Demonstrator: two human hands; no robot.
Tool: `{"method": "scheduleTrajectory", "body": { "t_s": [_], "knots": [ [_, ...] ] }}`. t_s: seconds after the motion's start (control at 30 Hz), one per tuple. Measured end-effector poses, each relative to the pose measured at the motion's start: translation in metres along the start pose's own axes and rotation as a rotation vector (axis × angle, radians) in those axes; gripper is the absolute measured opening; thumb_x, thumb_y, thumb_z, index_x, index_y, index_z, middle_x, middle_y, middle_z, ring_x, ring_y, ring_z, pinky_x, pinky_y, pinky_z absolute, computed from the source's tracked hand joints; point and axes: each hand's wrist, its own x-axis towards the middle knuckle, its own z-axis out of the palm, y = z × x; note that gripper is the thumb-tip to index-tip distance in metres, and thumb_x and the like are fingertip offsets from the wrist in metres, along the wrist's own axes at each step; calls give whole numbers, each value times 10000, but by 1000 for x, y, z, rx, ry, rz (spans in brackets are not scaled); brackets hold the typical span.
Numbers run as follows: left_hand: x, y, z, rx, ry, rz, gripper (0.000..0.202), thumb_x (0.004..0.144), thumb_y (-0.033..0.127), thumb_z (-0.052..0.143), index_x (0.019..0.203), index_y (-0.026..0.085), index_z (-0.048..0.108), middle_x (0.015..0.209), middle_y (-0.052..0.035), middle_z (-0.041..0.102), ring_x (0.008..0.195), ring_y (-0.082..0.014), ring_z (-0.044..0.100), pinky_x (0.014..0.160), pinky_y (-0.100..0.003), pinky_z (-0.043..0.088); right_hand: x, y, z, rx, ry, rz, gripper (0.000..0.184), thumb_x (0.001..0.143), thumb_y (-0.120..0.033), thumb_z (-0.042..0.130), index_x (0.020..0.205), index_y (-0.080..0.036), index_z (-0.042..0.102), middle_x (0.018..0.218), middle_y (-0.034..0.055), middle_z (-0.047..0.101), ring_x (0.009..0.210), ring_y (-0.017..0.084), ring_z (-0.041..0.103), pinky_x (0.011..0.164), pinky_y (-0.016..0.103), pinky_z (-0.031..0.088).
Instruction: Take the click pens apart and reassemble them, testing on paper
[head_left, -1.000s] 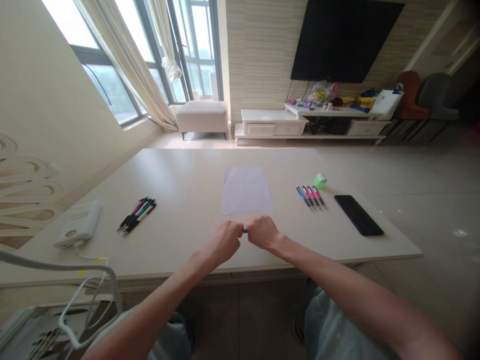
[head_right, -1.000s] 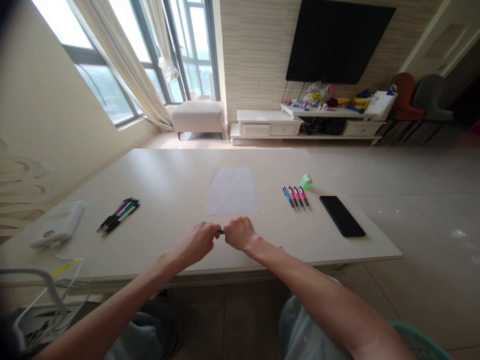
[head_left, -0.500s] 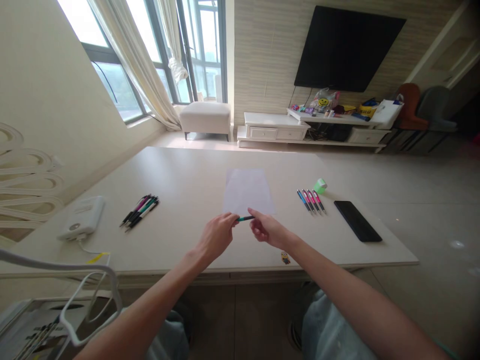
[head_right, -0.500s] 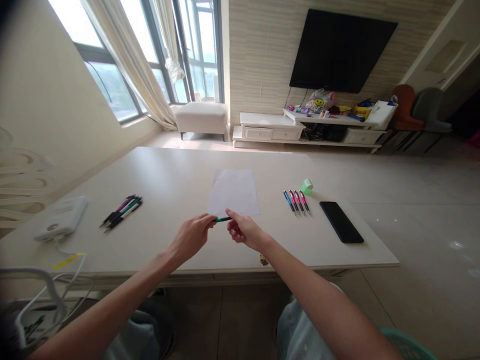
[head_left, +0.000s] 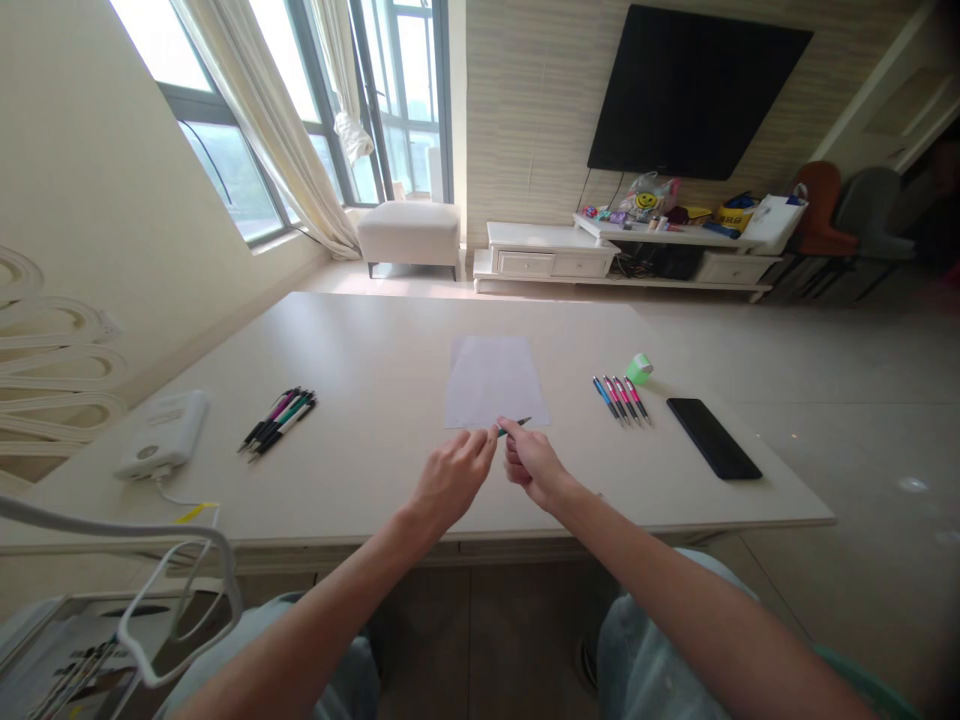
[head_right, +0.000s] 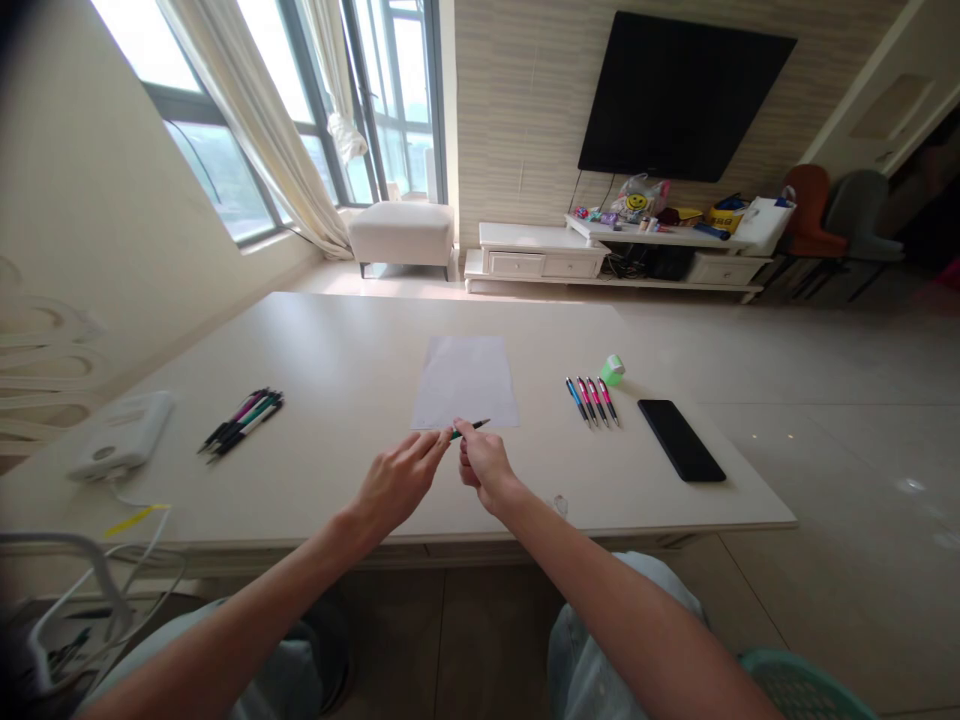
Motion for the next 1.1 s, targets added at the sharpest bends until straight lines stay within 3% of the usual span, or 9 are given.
{"method": "scheduleTrajectory", "body": {
  "t_s": [0.17,0.37,0.6,0.7,0.8,0.9,0.97,1.1],
  "knots": [
    [1,0,-3,48,-51,47,419,845,34,397,1247,141,441,1011,-97,609,934,-204,571,705,-277,509,1,-1,-1,-26,10,63,447,780,-431,565,533,-222,257,370,-130,175,314,18,109,329,185,52],
    [1,5,3,11,-52,56,369,858,38,378,1211,118,447,923,-91,594,870,-202,581,700,-285,502,5,2,0,-28,43,26,341,744,-252,518,544,-228,243,386,-129,177,319,21,115,330,185,73],
    [3,12,3,-20,-99,-46,319,851,23,358,1108,133,513,793,-70,606,714,-163,603,599,-226,466,11,7,2,-121,91,-53,293,714,-221,486,508,-229,277,351,-103,226,309,35,158,331,206,77],
    [5,11,-1,-151,-132,-177,210,901,144,381,957,145,584,706,-57,621,604,-149,598,544,-220,420,11,7,1,-165,97,-97,300,714,-222,492,491,-229,292,346,-90,244,313,46,190,338,219,95],
    [5,4,-10,-487,-182,-315,362,939,333,343,763,160,608,543,-7,580,476,-114,542,516,-203,387,8,3,-1,-257,-18,-172,342,750,-272,482,473,-228,287,351,-84,242,324,50,200,351,228,119],
    [3,-7,-17,-811,-195,-361,440,932,418,316,751,165,628,478,26,549,439,-93,511,517,-188,385,6,-5,-5,-362,-206,-254,385,790,-365,486,473,-206,336,384,-75,291,344,47,239,369,222,168],
    [1,-15,-17,-862,-164,-373,401,920,415,344,816,171,645,547,21,597,459,-89,518,536,-190,391,6,-11,-8,-422,-265,-282,356,771,-404,544,519,-176,437,431,-65,366,372,47,304,386,212,216],
    [-1,-27,-7,-779,-123,-392,314,901,375,399,916,199,659,708,1,667,515,-97,544,564,-202,394,10,-19,-15,-491,-253,-271,353,750,-482,584,685,-135,583,513,-38,484,401,58,407,393,204,267]
  ]
}}
